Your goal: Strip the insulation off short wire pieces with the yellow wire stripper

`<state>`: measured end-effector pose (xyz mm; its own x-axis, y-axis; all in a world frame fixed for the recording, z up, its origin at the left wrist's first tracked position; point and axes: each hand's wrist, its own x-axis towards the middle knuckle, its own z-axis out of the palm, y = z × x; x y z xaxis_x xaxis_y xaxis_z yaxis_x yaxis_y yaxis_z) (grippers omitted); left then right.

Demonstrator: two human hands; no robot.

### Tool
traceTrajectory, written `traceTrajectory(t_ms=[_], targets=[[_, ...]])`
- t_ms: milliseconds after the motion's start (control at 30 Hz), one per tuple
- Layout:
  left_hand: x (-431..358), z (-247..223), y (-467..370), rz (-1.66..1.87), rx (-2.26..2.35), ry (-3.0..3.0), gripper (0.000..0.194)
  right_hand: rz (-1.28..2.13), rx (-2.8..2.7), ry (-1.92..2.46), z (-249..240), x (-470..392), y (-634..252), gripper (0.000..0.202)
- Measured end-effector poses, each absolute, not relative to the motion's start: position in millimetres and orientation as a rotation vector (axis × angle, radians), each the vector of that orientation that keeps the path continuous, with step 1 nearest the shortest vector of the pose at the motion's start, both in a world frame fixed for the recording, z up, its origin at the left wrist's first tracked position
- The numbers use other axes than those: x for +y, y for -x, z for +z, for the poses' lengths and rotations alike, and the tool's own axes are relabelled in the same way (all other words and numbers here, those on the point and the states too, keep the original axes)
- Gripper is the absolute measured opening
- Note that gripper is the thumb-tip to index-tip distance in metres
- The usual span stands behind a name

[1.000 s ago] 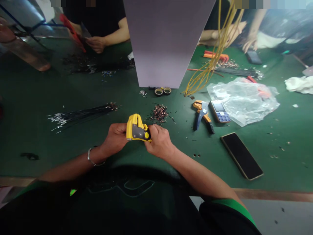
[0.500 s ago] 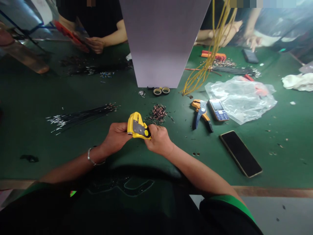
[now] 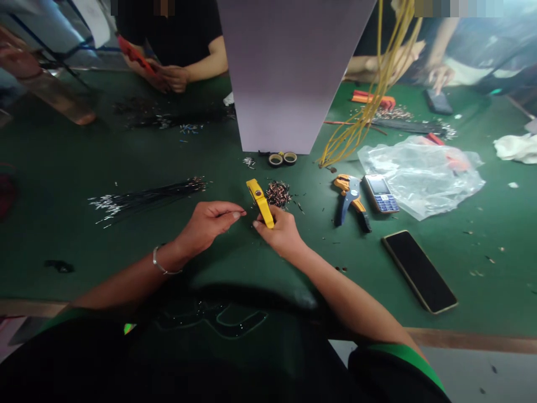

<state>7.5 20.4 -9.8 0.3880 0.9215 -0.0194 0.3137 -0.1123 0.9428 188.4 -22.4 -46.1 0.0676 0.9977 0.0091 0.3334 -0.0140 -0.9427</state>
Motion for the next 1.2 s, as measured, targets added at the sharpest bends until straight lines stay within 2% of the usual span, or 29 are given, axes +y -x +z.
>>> traceTrajectory(t_ms=[133,367,633,800,1200], targets=[[28,-14,-3,0.773,1.121,-1.535,0.017,1.245,-1.235,1.379,-42,-20,-190,0.022],[35,-8,2,0.823,1.139,-1.589,0.015,1.365,-1.16,1.316,-41,-31,-194,0.024],[36,-6,3,0.802,1.129,-1.635,0.016,1.524,-1.212,1.23,-40,-43,-209,0.046],[37,-4,4,0.762,1.105,-1.651,0.017,1.599,-1.31,1.195,-33,-43,-217,0.037],[37,11,6,0.68,0.949,-1.849,0.012,1.944,-1.177,0.95,-26,-58,-214,0.041]])
